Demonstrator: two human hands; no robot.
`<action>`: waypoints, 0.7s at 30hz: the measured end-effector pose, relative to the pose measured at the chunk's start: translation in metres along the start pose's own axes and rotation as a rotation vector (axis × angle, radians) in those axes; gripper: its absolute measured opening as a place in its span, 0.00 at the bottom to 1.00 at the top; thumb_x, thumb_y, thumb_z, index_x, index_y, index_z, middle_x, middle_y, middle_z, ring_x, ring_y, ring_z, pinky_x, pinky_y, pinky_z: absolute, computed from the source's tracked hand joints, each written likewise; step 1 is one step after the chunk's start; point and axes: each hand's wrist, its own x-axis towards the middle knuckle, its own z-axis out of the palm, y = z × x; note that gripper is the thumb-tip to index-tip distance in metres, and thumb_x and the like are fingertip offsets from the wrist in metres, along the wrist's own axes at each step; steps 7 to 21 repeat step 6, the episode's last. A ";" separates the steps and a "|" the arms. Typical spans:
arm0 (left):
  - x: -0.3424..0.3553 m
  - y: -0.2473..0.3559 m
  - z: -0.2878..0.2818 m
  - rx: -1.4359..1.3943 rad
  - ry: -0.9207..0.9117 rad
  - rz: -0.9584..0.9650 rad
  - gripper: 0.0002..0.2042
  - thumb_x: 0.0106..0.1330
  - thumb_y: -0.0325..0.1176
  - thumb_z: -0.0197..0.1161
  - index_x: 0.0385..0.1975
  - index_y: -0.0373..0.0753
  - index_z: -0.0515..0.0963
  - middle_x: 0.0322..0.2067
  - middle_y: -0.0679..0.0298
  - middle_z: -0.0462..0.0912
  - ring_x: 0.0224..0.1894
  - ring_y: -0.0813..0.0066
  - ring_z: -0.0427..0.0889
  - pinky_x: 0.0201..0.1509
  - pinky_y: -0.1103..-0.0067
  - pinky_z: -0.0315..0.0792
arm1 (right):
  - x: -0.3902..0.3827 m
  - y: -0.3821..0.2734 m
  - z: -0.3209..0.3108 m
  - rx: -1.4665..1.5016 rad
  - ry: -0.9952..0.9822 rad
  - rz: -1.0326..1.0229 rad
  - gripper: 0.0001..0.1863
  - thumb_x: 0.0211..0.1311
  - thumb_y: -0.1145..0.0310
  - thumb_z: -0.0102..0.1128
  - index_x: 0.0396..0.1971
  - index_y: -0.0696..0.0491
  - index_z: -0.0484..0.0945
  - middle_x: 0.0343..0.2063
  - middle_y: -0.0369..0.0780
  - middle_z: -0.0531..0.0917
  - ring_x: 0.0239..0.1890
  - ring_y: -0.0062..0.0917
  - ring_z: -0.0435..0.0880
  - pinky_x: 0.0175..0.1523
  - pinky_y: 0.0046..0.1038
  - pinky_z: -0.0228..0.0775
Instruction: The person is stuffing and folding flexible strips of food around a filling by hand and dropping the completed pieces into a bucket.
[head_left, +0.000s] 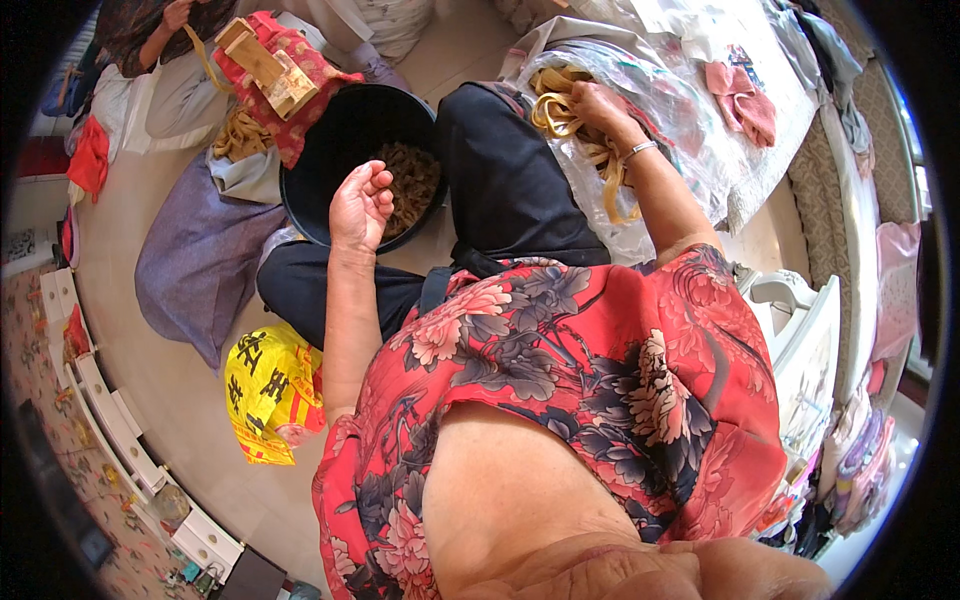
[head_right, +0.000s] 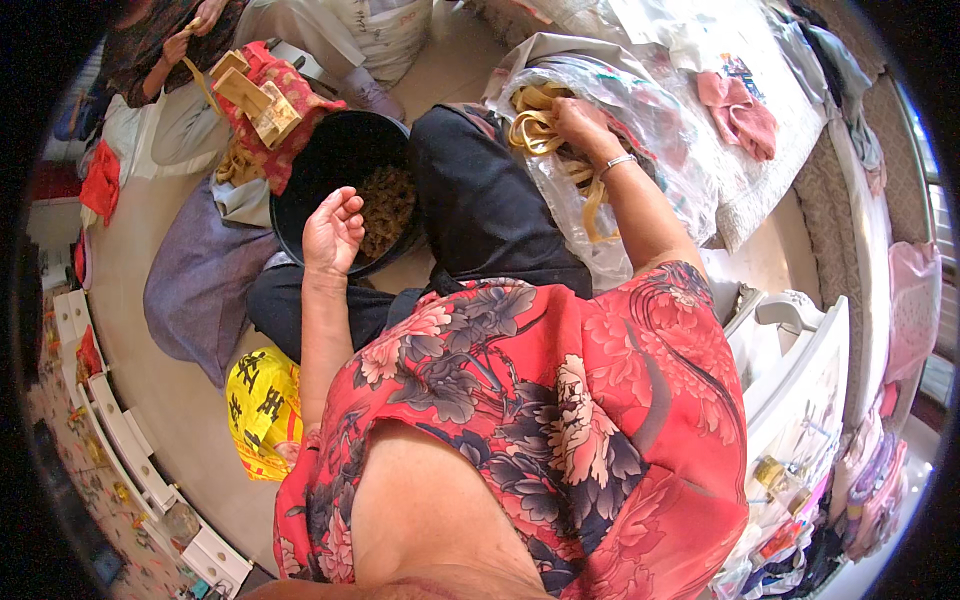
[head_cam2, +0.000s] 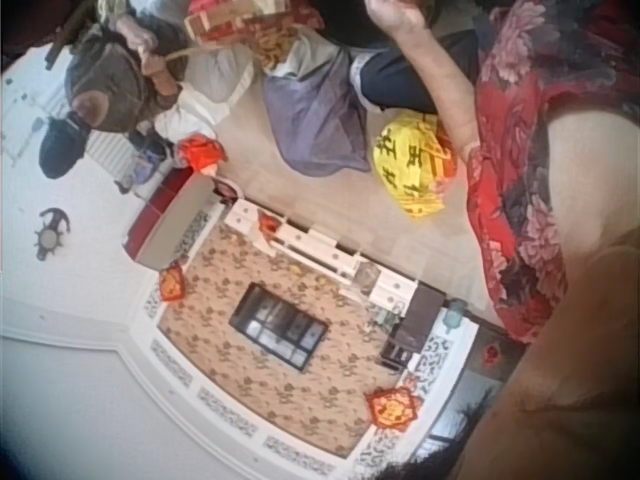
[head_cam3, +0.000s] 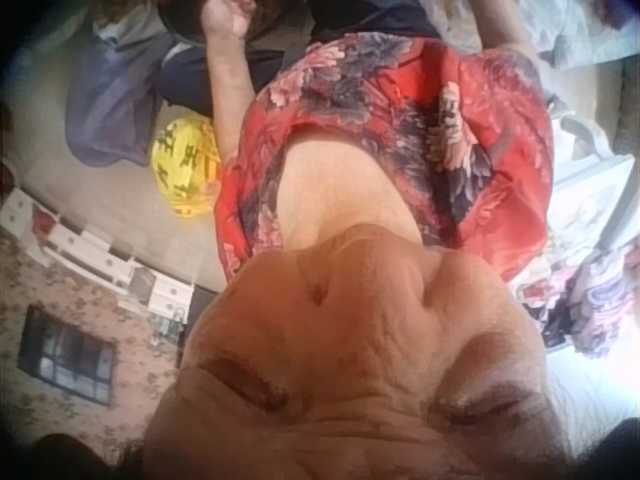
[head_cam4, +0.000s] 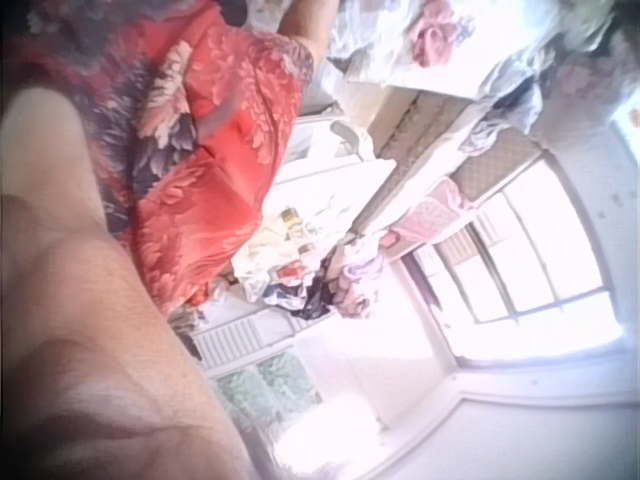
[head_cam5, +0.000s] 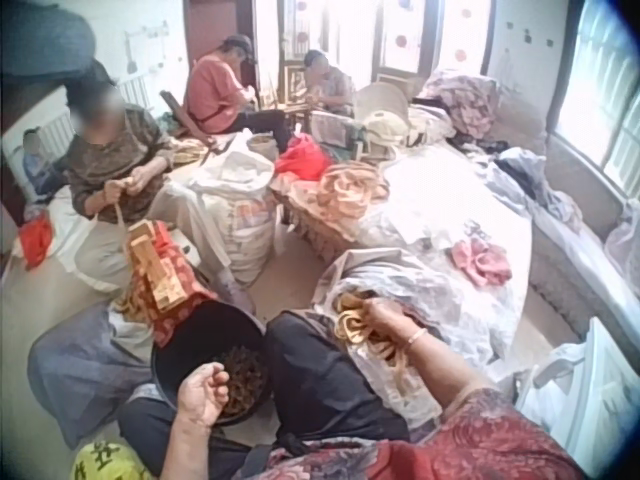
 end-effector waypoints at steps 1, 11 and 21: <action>-0.002 0.000 -0.001 -0.005 0.005 0.000 0.09 0.64 0.35 0.52 0.33 0.38 0.75 0.24 0.65 0.79 0.19 0.80 0.73 0.20 0.86 0.67 | -0.008 -0.009 -0.011 -0.009 -0.047 0.015 0.11 0.55 0.64 0.49 0.34 0.51 0.77 0.36 0.47 0.81 0.41 0.43 0.79 0.43 0.41 0.69; 0.000 -0.003 -0.010 -0.029 -0.020 0.000 0.09 0.64 0.36 0.53 0.34 0.38 0.75 0.24 0.65 0.79 0.20 0.79 0.73 0.21 0.85 0.67 | 0.000 0.010 0.005 -0.147 -0.185 -0.036 0.17 0.50 0.56 0.55 0.37 0.50 0.79 0.36 0.48 0.81 0.40 0.40 0.80 0.45 0.38 0.70; 0.000 -0.003 -0.010 -0.029 -0.020 0.000 0.09 0.64 0.36 0.53 0.34 0.38 0.75 0.24 0.65 0.79 0.20 0.79 0.73 0.21 0.85 0.67 | 0.000 0.010 0.005 -0.147 -0.185 -0.036 0.17 0.50 0.56 0.55 0.37 0.50 0.79 0.36 0.48 0.81 0.40 0.40 0.80 0.45 0.38 0.70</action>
